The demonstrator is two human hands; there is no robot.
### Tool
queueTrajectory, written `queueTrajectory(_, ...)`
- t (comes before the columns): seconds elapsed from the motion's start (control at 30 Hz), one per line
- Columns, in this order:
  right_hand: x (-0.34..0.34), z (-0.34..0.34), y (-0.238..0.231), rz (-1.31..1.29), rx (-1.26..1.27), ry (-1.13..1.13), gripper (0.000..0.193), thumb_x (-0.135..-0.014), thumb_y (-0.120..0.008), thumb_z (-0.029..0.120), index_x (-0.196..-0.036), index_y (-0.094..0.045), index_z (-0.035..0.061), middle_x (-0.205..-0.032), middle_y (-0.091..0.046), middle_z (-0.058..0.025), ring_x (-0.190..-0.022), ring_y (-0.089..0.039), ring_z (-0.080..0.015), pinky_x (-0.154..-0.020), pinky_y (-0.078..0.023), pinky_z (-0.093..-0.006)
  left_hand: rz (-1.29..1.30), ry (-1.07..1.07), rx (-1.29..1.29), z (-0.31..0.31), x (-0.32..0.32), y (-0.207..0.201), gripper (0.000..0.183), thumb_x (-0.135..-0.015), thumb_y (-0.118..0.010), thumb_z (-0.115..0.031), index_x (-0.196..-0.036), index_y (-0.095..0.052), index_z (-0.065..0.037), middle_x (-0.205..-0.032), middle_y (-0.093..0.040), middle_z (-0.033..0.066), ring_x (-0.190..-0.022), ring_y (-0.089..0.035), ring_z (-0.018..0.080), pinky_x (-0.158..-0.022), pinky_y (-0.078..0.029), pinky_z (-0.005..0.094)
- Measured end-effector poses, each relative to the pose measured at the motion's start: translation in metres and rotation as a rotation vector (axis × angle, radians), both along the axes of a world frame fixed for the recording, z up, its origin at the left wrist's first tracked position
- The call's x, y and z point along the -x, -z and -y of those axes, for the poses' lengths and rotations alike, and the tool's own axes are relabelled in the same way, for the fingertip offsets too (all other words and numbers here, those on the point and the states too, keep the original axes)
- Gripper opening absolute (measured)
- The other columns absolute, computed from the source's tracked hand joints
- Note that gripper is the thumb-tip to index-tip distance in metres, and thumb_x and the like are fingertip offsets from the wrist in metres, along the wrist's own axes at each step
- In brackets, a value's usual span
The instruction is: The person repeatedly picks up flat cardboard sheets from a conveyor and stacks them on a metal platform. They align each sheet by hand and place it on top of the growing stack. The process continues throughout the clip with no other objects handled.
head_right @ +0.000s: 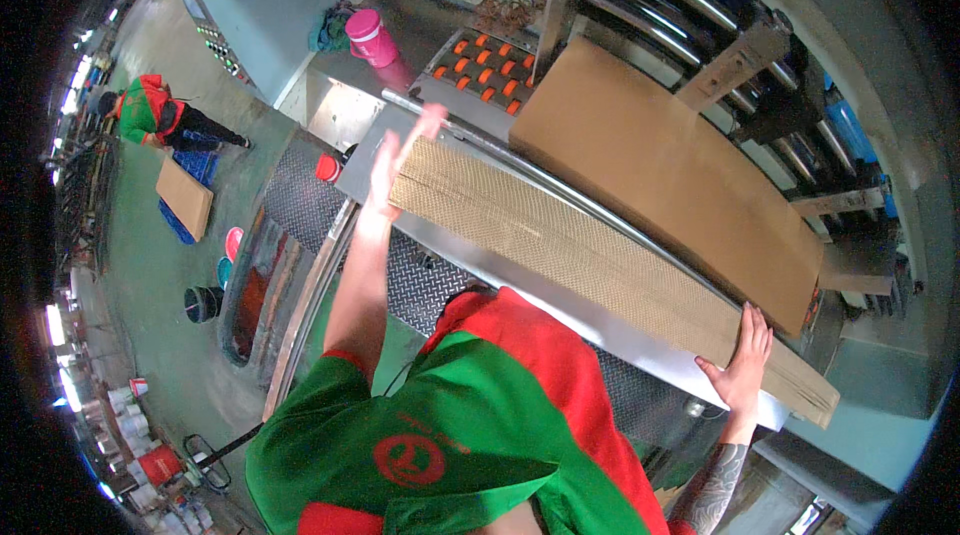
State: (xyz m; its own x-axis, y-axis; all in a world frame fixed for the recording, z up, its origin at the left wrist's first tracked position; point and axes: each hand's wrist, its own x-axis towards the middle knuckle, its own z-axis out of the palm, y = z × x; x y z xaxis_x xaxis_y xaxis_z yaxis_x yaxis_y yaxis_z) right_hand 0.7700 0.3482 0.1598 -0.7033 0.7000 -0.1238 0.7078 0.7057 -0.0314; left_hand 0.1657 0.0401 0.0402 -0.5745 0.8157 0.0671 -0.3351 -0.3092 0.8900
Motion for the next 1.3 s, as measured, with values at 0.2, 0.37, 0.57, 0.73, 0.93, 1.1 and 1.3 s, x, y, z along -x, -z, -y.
queueTrajectory(0.2, -0.007, 0.006, 0.001, -0.020, -0.012, -0.010, 0.137, -0.059, -0.103, 0.036, -0.174, -0.032, 0.0085, -0.170, -0.044, -0.0200, -0.162, -0.037, -0.0410, -0.136, -0.022, -0.0595, -0.011, -0.075, -0.081, 0.007, 0.012, 0.000, 0.092, -0.116, -0.021, -0.069, -0.178, -0.014, -0.002, -0.188, -0.009, 0.0123, -0.174, -0.005, 0.0253, -0.140, 0.002, 0.0431)
queueTrajectory(0.37, -0.009, 0.010, 0.003, -0.072, -0.020, -0.011, 0.135, -0.057, -0.102, 0.037, -0.172, -0.036, 0.0078, -0.168, -0.047, -0.0198, -0.162, -0.038, -0.0400, -0.136, -0.023, -0.0598, -0.105, 0.047, 0.040, 0.001, -0.005, 0.004, 0.094, -0.115, -0.020, -0.070, -0.178, -0.019, -0.001, -0.187, -0.015, 0.0148, -0.174, -0.009, 0.0301, -0.140, 0.000, 0.0461)
queueTrajectory(0.57, -0.006, 0.010, -0.003, -0.074, 0.011, -0.007, 0.135, -0.057, -0.102, 0.041, -0.171, -0.037, 0.0089, -0.168, -0.047, -0.0182, -0.162, -0.038, -0.0393, -0.136, -0.022, -0.0603, -0.170, -0.068, 0.070, 0.027, -0.020, -0.026, 0.078, -0.118, -0.035, -0.054, -0.178, -0.026, -0.005, -0.186, -0.021, 0.0161, -0.173, -0.016, 0.0299, -0.139, -0.005, 0.0444)
queueTrajectory(0.73, -0.003, 0.008, -0.007, -0.079, 0.028, 0.013, 0.134, -0.059, -0.102, 0.038, -0.172, -0.036, 0.0096, -0.170, -0.044, -0.0172, -0.163, -0.036, -0.0394, -0.137, -0.020, -0.0608, -0.117, -0.095, 0.210, 0.025, -0.050, -0.023, 0.071, -0.117, -0.054, -0.034, -0.177, -0.029, -0.007, -0.184, -0.030, 0.0122, -0.170, -0.024, 0.0264, -0.138, -0.017, 0.0419)
queueTrajectory(0.93, -0.003, 0.002, -0.010, -0.101, 0.037, 0.012, 0.131, -0.063, -0.101, 0.039, -0.173, -0.035, 0.0126, -0.172, -0.043, -0.0148, -0.165, -0.033, -0.0373, -0.137, -0.021, -0.0615, -0.276, -0.209, 0.557, 0.011, -0.047, -0.067, 0.066, -0.118, -0.053, -0.036, -0.175, -0.035, -0.008, -0.181, -0.036, 0.0098, -0.168, -0.031, 0.0251, -0.137, -0.023, 0.0419)
queueTrajectory(1.1, -0.006, 0.002, -0.007, -0.116, 0.024, 0.018, 0.132, -0.062, -0.102, 0.040, -0.173, -0.036, 0.0132, -0.173, -0.043, -0.0135, -0.164, -0.034, -0.0360, -0.137, -0.021, -0.0612, -1.479, -0.162, 0.963, -0.011, -0.075, -0.079, 0.065, -0.117, -0.051, -0.045, -0.170, -0.045, -0.009, -0.178, -0.040, 0.0181, -0.167, -0.033, 0.0374, -0.136, -0.028, 0.0474)
queueTrajectory(1.3, -0.006, -0.005, -0.001, -0.160, -0.020, -0.008, 0.133, -0.058, -0.104, 0.036, -0.171, -0.039, 0.0117, -0.167, -0.047, -0.0165, -0.160, -0.041, -0.0369, -0.135, -0.024, -0.0614, -1.325, -0.253, 0.860, -0.027, -0.067, -0.080, 0.054, -0.116, -0.053, -0.041, -0.156, -0.063, -0.006, -0.166, -0.055, 0.0195, -0.159, -0.046, 0.0372, -0.132, -0.034, 0.0470)
